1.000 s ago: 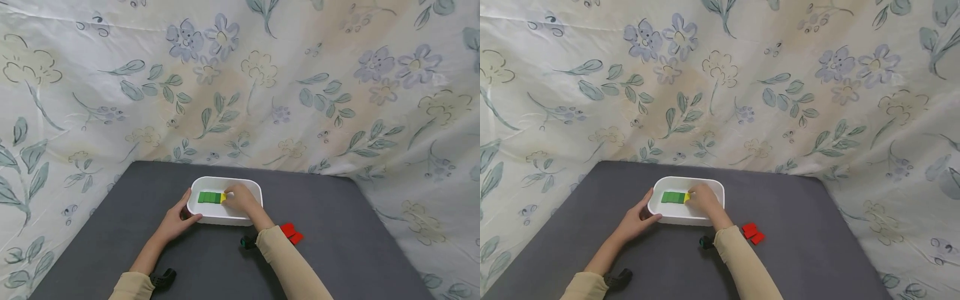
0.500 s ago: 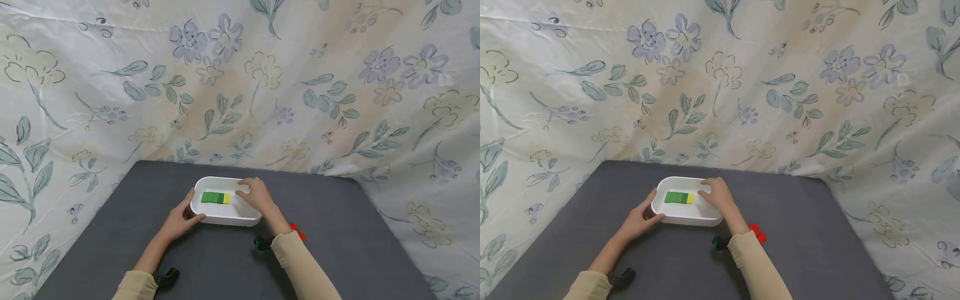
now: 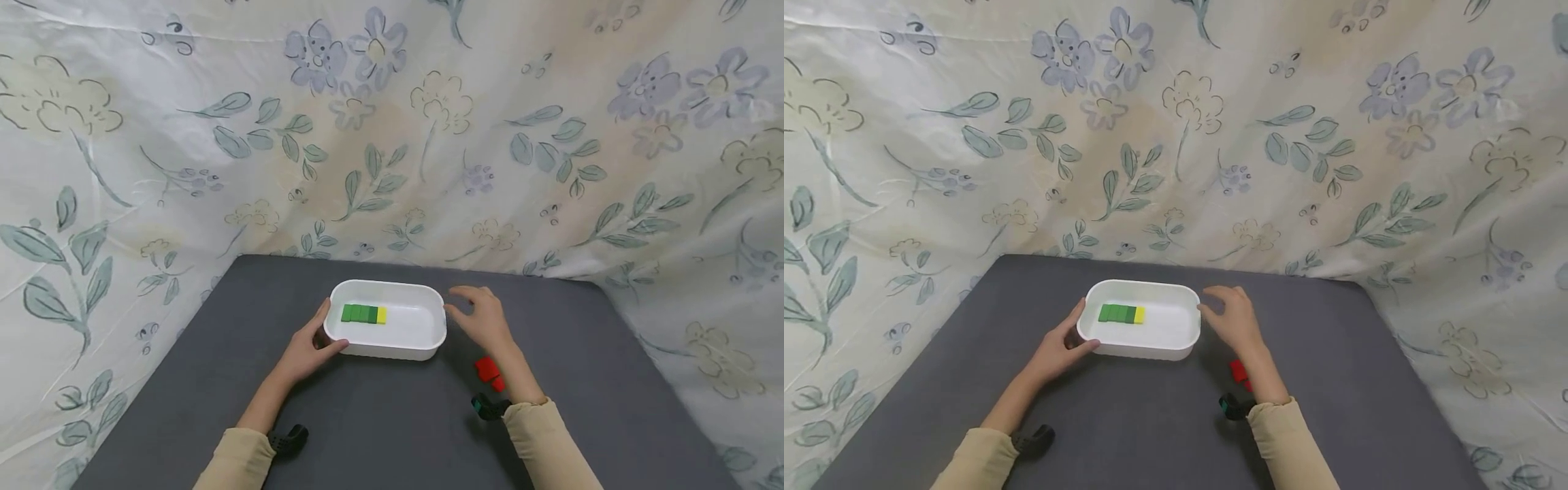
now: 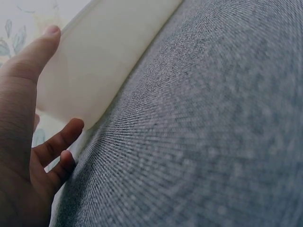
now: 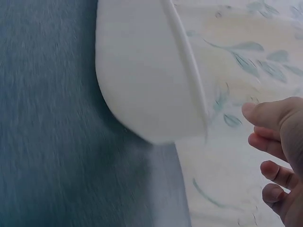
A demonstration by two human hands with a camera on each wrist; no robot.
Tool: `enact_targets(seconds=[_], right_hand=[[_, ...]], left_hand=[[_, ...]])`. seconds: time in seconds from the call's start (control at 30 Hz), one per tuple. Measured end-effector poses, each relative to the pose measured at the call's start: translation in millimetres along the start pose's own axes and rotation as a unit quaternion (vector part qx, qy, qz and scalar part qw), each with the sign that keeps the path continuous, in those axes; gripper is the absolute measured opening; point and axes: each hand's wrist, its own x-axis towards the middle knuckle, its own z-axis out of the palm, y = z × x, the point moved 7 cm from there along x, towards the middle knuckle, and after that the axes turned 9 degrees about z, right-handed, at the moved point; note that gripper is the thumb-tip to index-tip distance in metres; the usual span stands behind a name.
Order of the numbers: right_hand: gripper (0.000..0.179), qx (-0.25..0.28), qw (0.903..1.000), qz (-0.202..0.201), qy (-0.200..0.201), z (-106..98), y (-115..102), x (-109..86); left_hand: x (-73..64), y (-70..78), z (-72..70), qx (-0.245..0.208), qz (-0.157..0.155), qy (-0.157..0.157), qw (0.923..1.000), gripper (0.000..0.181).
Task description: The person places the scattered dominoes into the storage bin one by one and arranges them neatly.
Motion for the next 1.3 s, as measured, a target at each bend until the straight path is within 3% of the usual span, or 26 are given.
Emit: enact_targets(seconds=[0.27, 0.53, 0.8, 1.03, 1.3], right_hand=[[0.036, -0.012, 0.998, 0.004, 0.062, -37, 29, -13.0], [0.035, -0.037, 0.9965, 0.023, 0.071, -53, 46, -41.0], [0.034, -0.05, 0.9952, 0.031, 0.079, -56, 59, -71.8], [0.034, -0.061, 0.9959, 0.036, 0.057, -52, 72, -89.4], [0.036, -0.067, 0.9966, 0.043, 0.023, -31, 72, -114.2]], left_hand=[[-0.5, 4.8, -1.8, 0.003, -0.003, -0.004, 1.0, 0.103], [-5.0, 3.4, -4.8, 0.01, -0.004, -0.009, 0.9999, 0.103], [-9.6, 3.5, -8.1, 0.008, 0.0, -0.015, 0.9999, 0.104], [-10.0, 2.7, -6.7, 0.007, -0.001, -0.013, 0.9999, 0.104], [-9.3, 1.7, -6.4, 0.005, -0.001, -0.012, 0.9999, 0.104]])
